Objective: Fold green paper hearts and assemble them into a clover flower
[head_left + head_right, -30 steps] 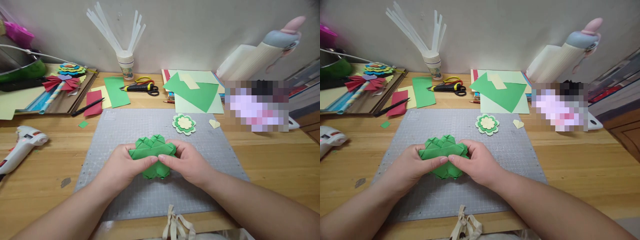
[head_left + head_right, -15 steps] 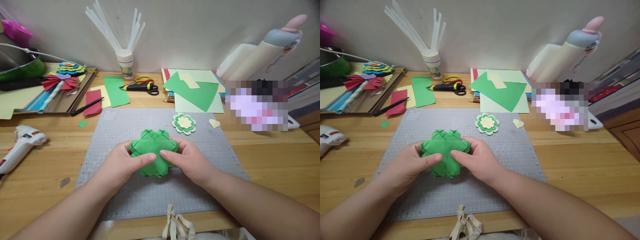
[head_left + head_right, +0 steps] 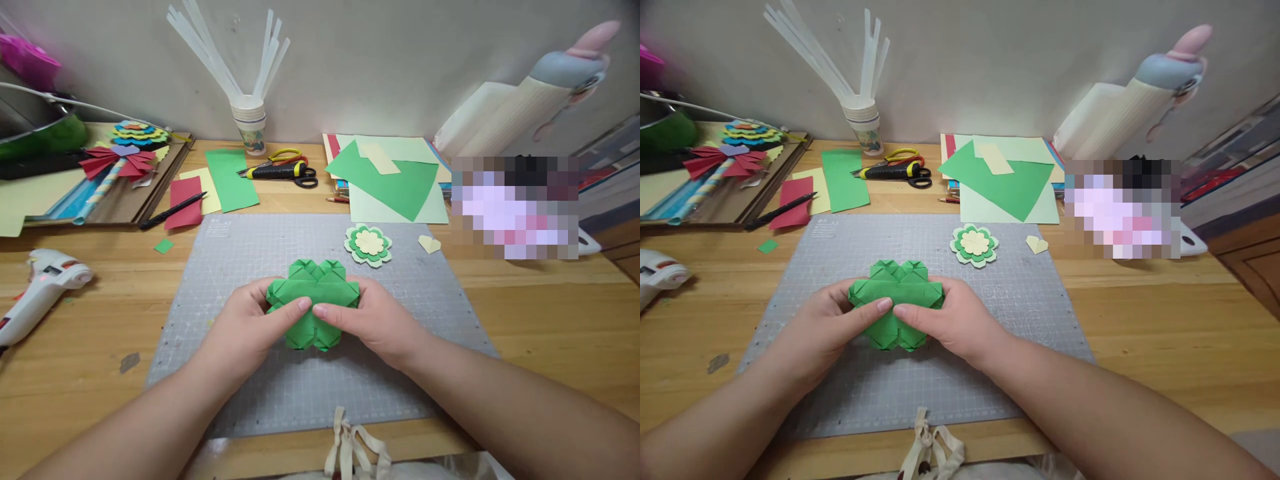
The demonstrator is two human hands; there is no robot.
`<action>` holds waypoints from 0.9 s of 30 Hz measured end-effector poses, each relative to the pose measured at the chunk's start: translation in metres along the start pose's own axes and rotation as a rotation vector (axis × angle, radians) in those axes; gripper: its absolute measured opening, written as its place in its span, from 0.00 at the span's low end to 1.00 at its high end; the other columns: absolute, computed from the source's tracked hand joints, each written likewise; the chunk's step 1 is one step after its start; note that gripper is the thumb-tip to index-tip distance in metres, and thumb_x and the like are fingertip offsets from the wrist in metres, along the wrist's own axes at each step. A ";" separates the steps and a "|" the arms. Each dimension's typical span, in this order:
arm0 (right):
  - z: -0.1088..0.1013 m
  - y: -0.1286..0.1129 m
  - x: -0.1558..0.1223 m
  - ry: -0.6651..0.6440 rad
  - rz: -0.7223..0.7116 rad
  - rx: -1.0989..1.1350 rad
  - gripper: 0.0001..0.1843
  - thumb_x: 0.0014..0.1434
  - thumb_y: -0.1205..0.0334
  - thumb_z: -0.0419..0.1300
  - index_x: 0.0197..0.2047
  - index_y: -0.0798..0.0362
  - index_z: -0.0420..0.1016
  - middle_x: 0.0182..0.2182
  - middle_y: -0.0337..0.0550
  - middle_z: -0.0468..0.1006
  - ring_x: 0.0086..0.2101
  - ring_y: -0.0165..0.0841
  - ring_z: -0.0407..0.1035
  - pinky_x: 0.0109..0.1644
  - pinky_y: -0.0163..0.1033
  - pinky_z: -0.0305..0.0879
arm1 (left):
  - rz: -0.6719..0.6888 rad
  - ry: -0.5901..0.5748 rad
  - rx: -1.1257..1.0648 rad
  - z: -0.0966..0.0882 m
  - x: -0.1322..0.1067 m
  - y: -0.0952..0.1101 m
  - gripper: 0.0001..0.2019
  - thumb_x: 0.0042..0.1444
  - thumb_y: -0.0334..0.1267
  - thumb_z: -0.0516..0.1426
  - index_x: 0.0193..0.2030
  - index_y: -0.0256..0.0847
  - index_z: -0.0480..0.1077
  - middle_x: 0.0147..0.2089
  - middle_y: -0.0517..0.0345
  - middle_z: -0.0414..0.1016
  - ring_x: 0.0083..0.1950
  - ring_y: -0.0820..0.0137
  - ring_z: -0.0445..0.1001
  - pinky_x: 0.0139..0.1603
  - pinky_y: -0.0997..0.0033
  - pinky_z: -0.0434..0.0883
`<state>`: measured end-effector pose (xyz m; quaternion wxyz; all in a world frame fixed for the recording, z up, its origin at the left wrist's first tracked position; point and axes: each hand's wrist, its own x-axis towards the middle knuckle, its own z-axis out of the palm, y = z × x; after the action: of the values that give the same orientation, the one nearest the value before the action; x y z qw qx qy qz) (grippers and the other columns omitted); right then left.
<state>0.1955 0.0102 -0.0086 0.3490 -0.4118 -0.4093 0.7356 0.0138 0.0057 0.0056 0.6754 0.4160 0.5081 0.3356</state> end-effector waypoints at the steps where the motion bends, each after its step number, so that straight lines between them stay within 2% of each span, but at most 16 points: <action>1: 0.000 0.000 0.000 0.003 0.014 -0.010 0.16 0.46 0.61 0.71 0.38 0.53 0.75 0.30 0.37 0.77 0.29 0.31 0.70 0.34 0.37 0.68 | 0.001 0.004 -0.003 0.001 0.000 0.000 0.15 0.47 0.47 0.68 0.32 0.38 0.75 0.28 0.58 0.77 0.29 0.71 0.73 0.32 0.73 0.71; 5: 0.000 -0.003 -0.002 -0.045 0.024 0.004 0.14 0.46 0.66 0.68 0.38 0.53 0.73 0.30 0.36 0.77 0.31 0.31 0.70 0.37 0.37 0.67 | 0.020 0.102 -0.052 0.003 0.001 0.003 0.15 0.45 0.46 0.69 0.31 0.37 0.74 0.28 0.58 0.77 0.29 0.71 0.72 0.31 0.74 0.71; 9: 0.000 -0.004 -0.002 -0.119 -0.038 0.087 0.19 0.49 0.65 0.65 0.46 0.51 0.71 0.38 0.40 0.77 0.37 0.33 0.70 0.41 0.38 0.66 | 0.030 0.143 -0.105 0.001 0.002 0.004 0.16 0.45 0.46 0.69 0.34 0.37 0.75 0.30 0.58 0.78 0.30 0.72 0.73 0.31 0.76 0.72; 12: -0.001 -0.002 -0.001 -0.079 0.003 0.046 0.16 0.52 0.63 0.65 0.44 0.52 0.69 0.33 0.38 0.74 0.32 0.31 0.68 0.36 0.36 0.64 | 0.027 0.110 -0.101 0.001 0.002 0.004 0.16 0.45 0.47 0.69 0.34 0.36 0.75 0.30 0.57 0.79 0.30 0.71 0.73 0.31 0.75 0.73; 14: -0.001 -0.001 -0.001 -0.070 0.012 0.024 0.15 0.50 0.67 0.64 0.42 0.52 0.69 0.30 0.35 0.72 0.29 0.29 0.65 0.33 0.35 0.62 | 0.033 0.126 -0.107 0.001 0.002 0.003 0.16 0.45 0.47 0.69 0.34 0.37 0.75 0.31 0.56 0.79 0.30 0.70 0.74 0.32 0.74 0.74; 16: -0.002 -0.002 -0.001 -0.111 -0.014 0.058 0.18 0.48 0.70 0.61 0.44 0.51 0.68 0.30 0.35 0.71 0.29 0.29 0.64 0.33 0.35 0.61 | 0.044 0.159 -0.124 0.000 0.002 0.004 0.16 0.46 0.46 0.69 0.36 0.38 0.75 0.31 0.56 0.80 0.30 0.69 0.75 0.32 0.73 0.74; 18: -0.001 -0.003 -0.001 -0.133 -0.033 0.080 0.19 0.48 0.67 0.61 0.46 0.51 0.68 0.31 0.36 0.71 0.30 0.29 0.65 0.34 0.35 0.62 | 0.056 0.175 -0.135 -0.002 0.003 0.004 0.15 0.47 0.45 0.68 0.36 0.38 0.76 0.32 0.56 0.81 0.30 0.69 0.76 0.32 0.74 0.74; 21: 0.000 -0.004 0.000 -0.061 -0.023 0.015 0.13 0.55 0.59 0.61 0.44 0.51 0.67 0.30 0.36 0.70 0.28 0.28 0.65 0.30 0.34 0.63 | 0.060 0.136 -0.128 -0.002 0.003 0.004 0.13 0.48 0.44 0.68 0.36 0.39 0.76 0.31 0.57 0.81 0.30 0.70 0.76 0.31 0.76 0.73; 23: 0.000 -0.003 0.001 -0.039 -0.031 -0.025 0.12 0.54 0.62 0.61 0.42 0.51 0.66 0.29 0.35 0.70 0.27 0.27 0.65 0.29 0.33 0.63 | 0.060 0.124 -0.123 -0.003 0.004 0.003 0.13 0.48 0.44 0.68 0.36 0.39 0.77 0.31 0.58 0.81 0.29 0.71 0.75 0.31 0.76 0.73; 25: 0.000 -0.003 0.001 -0.054 -0.054 -0.022 0.16 0.50 0.67 0.60 0.43 0.51 0.66 0.29 0.34 0.70 0.27 0.27 0.64 0.29 0.33 0.63 | 0.067 0.151 -0.122 -0.003 0.004 0.003 0.13 0.48 0.45 0.68 0.36 0.39 0.76 0.31 0.58 0.81 0.29 0.72 0.75 0.31 0.77 0.73; 27: -0.002 -0.002 0.002 -0.072 -0.063 0.007 0.19 0.49 0.67 0.59 0.46 0.50 0.66 0.29 0.35 0.71 0.28 0.28 0.65 0.29 0.33 0.64 | 0.080 0.185 -0.125 -0.004 0.005 0.003 0.14 0.48 0.46 0.69 0.36 0.39 0.76 0.31 0.58 0.81 0.30 0.72 0.75 0.31 0.77 0.73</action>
<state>0.1970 0.0131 -0.0077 0.3587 -0.3706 -0.4318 0.7400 0.0109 0.0117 0.0056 0.6363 0.3602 0.5294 0.4303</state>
